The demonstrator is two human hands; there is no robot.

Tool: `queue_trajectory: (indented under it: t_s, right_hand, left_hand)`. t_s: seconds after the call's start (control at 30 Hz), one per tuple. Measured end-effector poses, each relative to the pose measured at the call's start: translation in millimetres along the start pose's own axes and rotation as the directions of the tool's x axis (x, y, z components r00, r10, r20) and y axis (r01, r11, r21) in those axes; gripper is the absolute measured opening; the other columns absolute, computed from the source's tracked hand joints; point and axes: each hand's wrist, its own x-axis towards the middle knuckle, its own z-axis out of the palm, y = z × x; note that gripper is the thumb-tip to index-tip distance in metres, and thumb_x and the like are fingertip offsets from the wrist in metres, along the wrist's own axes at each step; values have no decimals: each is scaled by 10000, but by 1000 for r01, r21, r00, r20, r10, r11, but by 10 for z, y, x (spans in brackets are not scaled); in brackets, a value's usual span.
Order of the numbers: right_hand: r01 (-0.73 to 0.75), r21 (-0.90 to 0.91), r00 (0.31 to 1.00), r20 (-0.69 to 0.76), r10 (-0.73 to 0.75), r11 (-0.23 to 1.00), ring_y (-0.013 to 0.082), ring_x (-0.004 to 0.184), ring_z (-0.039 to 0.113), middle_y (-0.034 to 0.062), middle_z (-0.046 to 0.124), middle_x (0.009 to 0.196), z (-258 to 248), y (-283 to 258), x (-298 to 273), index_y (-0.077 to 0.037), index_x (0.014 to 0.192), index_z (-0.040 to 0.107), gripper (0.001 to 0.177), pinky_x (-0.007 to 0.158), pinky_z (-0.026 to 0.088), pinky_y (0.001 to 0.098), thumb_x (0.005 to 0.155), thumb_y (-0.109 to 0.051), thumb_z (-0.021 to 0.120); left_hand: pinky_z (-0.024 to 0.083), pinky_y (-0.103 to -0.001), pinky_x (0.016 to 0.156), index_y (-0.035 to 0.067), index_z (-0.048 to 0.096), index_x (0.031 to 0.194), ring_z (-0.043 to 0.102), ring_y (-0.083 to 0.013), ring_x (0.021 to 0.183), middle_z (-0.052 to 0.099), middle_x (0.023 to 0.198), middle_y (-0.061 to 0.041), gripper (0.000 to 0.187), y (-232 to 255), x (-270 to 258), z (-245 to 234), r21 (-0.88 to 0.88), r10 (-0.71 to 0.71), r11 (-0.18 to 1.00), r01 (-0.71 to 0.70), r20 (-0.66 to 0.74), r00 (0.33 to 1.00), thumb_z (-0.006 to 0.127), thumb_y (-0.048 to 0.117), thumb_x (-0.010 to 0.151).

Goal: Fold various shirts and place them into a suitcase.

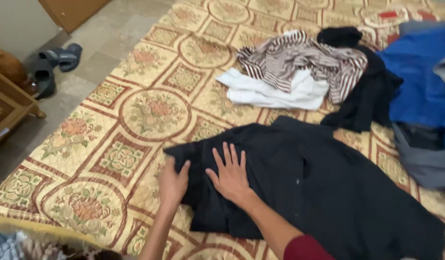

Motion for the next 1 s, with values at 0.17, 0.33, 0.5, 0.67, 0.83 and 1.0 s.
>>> queue_trajectory:
  t_s: [0.17,0.33,0.5,0.67,0.83,1.0]
  right_hand:
    - [-90,483,965,-174,197,871,408,1411,427,247,458,1523,216,591,-122,-41,1475,467,566,1140,337,516,957,-235,588]
    - [-287,844,742,-103,663,452,266,1181,687,154,663,1360,-402,696,-668,-37,1371,531,413,967,543,360,965,-95,574]
    - [-301,640,801,-232,552,707,240,782,709,139,725,1032,-778,-5,-869,-49,1209,622,330,737,582,362,901,-154,675]
    - [-425,343,905,152,397,837,351,871,704,217,689,1060,-834,-677,-612,41,1210,586,693,759,570,441,847,-518,775]
    - [-416,122,852,399,339,901,378,874,713,265,651,1055,-560,-759,-489,136,1153,540,846,741,602,460,773,-572,804]
    - [-374,174,909,263,323,911,420,898,732,282,726,1013,-25,-558,-470,46,1144,611,446,787,588,506,763,-166,705]
  left_hand:
    - [521,-538,792,0,576,1221,677,-482,946,705,971,-290,460,1192,-124,45,163,-38,987,-10,289,956,683,345,937]
    - [553,-420,841,0,646,1168,715,-334,950,718,1055,-190,416,874,-110,566,-258,356,935,-245,675,646,691,337,928]
    - [564,-402,791,55,754,1029,727,-267,868,745,932,-129,289,448,143,267,-86,93,994,-66,360,928,675,304,905]
    - [493,-432,651,-44,705,978,636,-264,681,705,795,-212,447,294,444,323,53,-284,956,288,404,869,784,387,894]
    - [528,-397,621,-94,751,860,724,-296,697,748,800,-231,559,377,486,533,373,-342,918,137,564,752,855,451,794]
    - [560,-381,640,-12,765,938,744,-251,726,770,804,-164,392,-119,695,798,-56,85,996,-66,457,885,855,212,630]
